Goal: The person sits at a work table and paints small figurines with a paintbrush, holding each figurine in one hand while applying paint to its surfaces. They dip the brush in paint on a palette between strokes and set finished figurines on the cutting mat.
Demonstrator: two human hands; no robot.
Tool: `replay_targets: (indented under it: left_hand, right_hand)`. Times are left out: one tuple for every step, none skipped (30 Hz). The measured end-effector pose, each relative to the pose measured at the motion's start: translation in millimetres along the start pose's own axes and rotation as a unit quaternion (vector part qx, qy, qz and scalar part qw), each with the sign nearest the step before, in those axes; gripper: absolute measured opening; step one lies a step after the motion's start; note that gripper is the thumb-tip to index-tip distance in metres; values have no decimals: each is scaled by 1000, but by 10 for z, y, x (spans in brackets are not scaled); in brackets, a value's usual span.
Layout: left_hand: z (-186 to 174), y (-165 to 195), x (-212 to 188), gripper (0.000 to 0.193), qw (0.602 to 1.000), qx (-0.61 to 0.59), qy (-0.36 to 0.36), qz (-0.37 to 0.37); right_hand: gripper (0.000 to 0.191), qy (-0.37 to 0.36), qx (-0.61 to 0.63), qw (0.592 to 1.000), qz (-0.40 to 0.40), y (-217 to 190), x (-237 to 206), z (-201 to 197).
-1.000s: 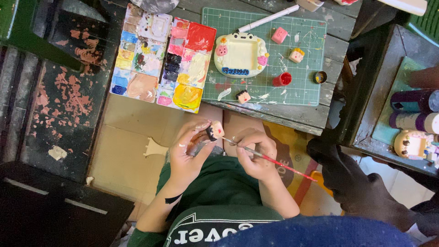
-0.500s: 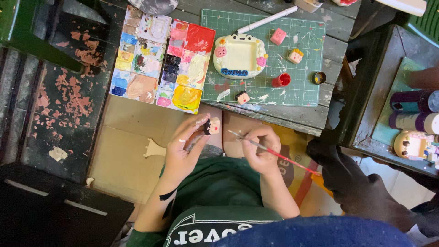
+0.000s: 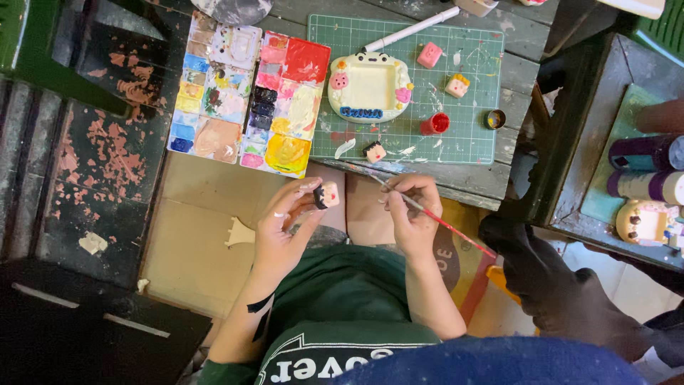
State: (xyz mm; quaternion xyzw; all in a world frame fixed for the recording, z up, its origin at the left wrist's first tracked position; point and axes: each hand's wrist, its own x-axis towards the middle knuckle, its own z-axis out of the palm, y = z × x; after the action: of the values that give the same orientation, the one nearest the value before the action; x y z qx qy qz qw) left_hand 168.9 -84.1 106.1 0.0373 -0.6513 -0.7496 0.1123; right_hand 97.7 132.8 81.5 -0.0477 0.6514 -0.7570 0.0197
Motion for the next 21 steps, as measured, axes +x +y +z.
replay_targets:
  left_hand:
    - [5, -25, -1, 49, 1000, -6, 4, -3]
    - [6, -46, -6, 49, 1000, -9, 4, -15]
    - [7, -61, -20, 48, 1000, -12, 4, -29]
    - [8, -80, -28, 48, 999, -14, 5, -42]
    - [18, -100, -28, 48, 998, -44, 4, -48]
    - [33, -118, -33, 47, 996, -73, 2, -54]
    - [44, -127, -43, 47, 993, -102, 0, -61]
    - [50, -134, -51, 48, 992, -110, -7, -64]
    - [56, -133, -63, 49, 991, -119, -14, -67]
    - [62, -128, -75, 50, 989, -127, -20, -72]
    - [73, -125, -77, 50, 988, -138, -24, -66]
    - [83, -119, -77, 49, 987, -149, -27, -60]
    - [86, -107, -74, 49, 985, -159, -31, -53]
    - [69, -85, -70, 48, 987, -143, -27, -66]
    - [33, -57, -63, 47, 989, -126, -23, -78]
    - [-24, -19, -60, 47, 990, -109, -17, -89]
    - [-122, 34, -63, 45, 993, -62, 20, -95]
    - [-264, 109, -80, 44, 993, -16, 56, -102]
    - [-407, 180, -95, 42, 989, 31, 93, -109]
    - [-552, 230, -92, 43, 987, 13, 134, -88]
    - [-688, 273, -91, 43, 982, -4, 175, -66]
  right_hand:
    - [18, 1, -4, 1000, 0, -15, 10, -2]
    - [18, 2, -8, 1000, 1, -35, 13, -7]
    - [18, 3, -13, 1000, 4, -58, 6, -11]
    - [17, -22, -43, 998, -29, -79, -1, -19]
    - [17, -46, -72, 994, -62, -105, -12, -31]
    - [17, -71, -102, 988, -95, -127, -31, -41]
    - [16, -85, -110, 984, -109, -154, -72, -53]
    - [14, -99, -119, 980, -124, -178, -116, -67]
    - [13, -114, -127, 976, -139, -189, -149, -75]
    - [13, -122, -106, 977, -139, -182, -174, -68]
    - [13, -130, -86, 978, -139, -168, -200, -51]
    - [13, -138, -65, 978, -139, -154, -222, -34]
    - [13, -117, -40, 986, -114, -132, -232, -3]
    - [14, -95, -14, 991, -90, -102, -225, 43]
    - [14, -74, 11, 995, -67, -86, -211, 80]
    - [13, -74, -1, 996, -43, -75, -172, 119]
    - [13, -74, -14, 997, -21, -54, -84, 166]
    - [14, -75, -26, 997, 2, -40, 9, 226]
    - [11, -106, -66, 992, -7, -37, 102, 293]
    - [13, -136, -105, 985, -17, -30, 211, 374]
    - [17, -167, -145, 975, -26, -27, 306, 475]
